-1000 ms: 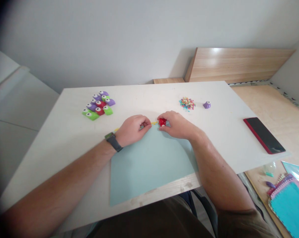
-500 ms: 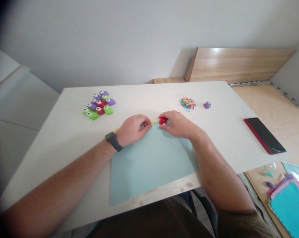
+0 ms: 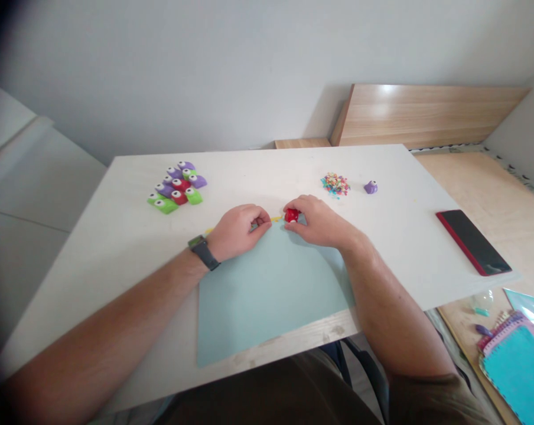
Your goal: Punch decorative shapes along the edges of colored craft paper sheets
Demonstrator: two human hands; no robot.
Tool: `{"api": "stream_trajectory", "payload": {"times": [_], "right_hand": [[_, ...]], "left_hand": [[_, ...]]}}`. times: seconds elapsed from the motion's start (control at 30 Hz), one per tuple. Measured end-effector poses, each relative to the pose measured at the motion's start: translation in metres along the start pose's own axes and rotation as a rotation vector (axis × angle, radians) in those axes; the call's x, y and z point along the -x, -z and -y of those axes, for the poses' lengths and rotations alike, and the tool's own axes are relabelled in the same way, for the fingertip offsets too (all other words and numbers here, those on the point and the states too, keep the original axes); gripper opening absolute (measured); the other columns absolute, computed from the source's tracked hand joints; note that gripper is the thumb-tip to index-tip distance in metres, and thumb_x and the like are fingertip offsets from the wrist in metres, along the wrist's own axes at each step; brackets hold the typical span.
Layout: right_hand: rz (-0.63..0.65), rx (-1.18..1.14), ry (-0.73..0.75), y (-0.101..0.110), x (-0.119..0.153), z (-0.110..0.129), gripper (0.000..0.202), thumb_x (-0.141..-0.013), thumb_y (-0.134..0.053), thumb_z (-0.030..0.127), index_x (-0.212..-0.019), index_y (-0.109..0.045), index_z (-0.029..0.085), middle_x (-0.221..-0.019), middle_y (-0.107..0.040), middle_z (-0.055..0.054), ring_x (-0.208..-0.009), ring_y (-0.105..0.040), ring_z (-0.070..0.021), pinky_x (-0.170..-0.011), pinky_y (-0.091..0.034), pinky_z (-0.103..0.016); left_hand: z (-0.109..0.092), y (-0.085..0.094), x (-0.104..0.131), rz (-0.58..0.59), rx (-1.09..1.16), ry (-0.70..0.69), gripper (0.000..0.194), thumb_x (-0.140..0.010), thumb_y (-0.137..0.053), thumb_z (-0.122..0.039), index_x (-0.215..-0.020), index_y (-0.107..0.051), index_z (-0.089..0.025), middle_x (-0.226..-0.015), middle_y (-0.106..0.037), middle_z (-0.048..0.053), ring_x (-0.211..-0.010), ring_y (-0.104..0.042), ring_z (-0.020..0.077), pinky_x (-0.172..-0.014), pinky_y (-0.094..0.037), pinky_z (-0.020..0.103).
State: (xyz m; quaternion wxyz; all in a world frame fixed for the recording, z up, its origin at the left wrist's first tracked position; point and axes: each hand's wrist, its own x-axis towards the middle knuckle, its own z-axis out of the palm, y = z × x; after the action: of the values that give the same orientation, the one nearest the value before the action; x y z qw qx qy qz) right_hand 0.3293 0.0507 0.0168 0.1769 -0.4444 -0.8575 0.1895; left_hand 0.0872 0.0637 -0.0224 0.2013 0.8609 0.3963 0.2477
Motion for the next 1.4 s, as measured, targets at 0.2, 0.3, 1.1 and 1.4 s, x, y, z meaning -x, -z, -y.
{"api": "stream_trajectory", "payload": {"times": [0.2, 0.3, 1.1, 1.4], "right_hand": [[-0.010, -0.021, -0.016, -0.0003, 0.0011, -0.0004, 0.025, -0.089, -0.068, 0.028, -0.112, -0.069, 0.020, -0.104, -0.073, -0.008, -0.096, -0.066, -0.0243, -0.090, -0.051, -0.040], [-0.005, -0.009, -0.008, -0.0013, 0.0016, -0.0026, 0.028, -0.089, -0.068, 0.028, -0.115, -0.068, 0.021, -0.106, -0.073, -0.009, -0.098, -0.066, -0.0250, -0.092, -0.051, -0.041], [-0.017, -0.048, -0.046, 0.0019, 0.0027, 0.0003, 0.027, -0.089, -0.065, 0.027, -0.116, -0.069, 0.021, -0.105, -0.075, -0.007, -0.095, -0.068, -0.0228, -0.090, -0.052, -0.038], [-0.012, -0.044, -0.046, 0.0006, 0.0027, -0.0013, 0.029, -0.091, -0.067, 0.031, -0.119, -0.069, 0.022, -0.107, -0.076, -0.006, -0.098, -0.068, -0.0231, -0.091, -0.052, -0.037]], "left_hand": [[0.0010, -0.0007, 0.0000, 0.003, -0.002, 0.007, 0.012, -0.093, -0.058, -0.026, -0.090, -0.068, -0.019, -0.086, -0.070, 0.005, -0.082, -0.066, 0.0207, -0.075, -0.051, 0.034], [0.0008, -0.0004, -0.0001, 0.011, 0.003, 0.009, 0.012, -0.093, -0.058, -0.026, -0.090, -0.068, -0.020, -0.087, -0.071, 0.005, -0.082, -0.066, 0.0208, -0.075, -0.051, 0.034], [0.0007, -0.0011, -0.0001, 0.001, -0.005, 0.001, 0.011, -0.093, -0.059, -0.025, -0.089, -0.068, -0.019, -0.086, -0.071, 0.004, -0.081, -0.066, 0.0204, -0.075, -0.050, 0.034], [0.0016, -0.0011, 0.0001, 0.000, -0.010, -0.009, 0.012, -0.093, -0.059, -0.026, -0.090, -0.068, -0.019, -0.086, -0.071, 0.004, -0.081, -0.066, 0.0199, -0.075, -0.050, 0.033]]}}
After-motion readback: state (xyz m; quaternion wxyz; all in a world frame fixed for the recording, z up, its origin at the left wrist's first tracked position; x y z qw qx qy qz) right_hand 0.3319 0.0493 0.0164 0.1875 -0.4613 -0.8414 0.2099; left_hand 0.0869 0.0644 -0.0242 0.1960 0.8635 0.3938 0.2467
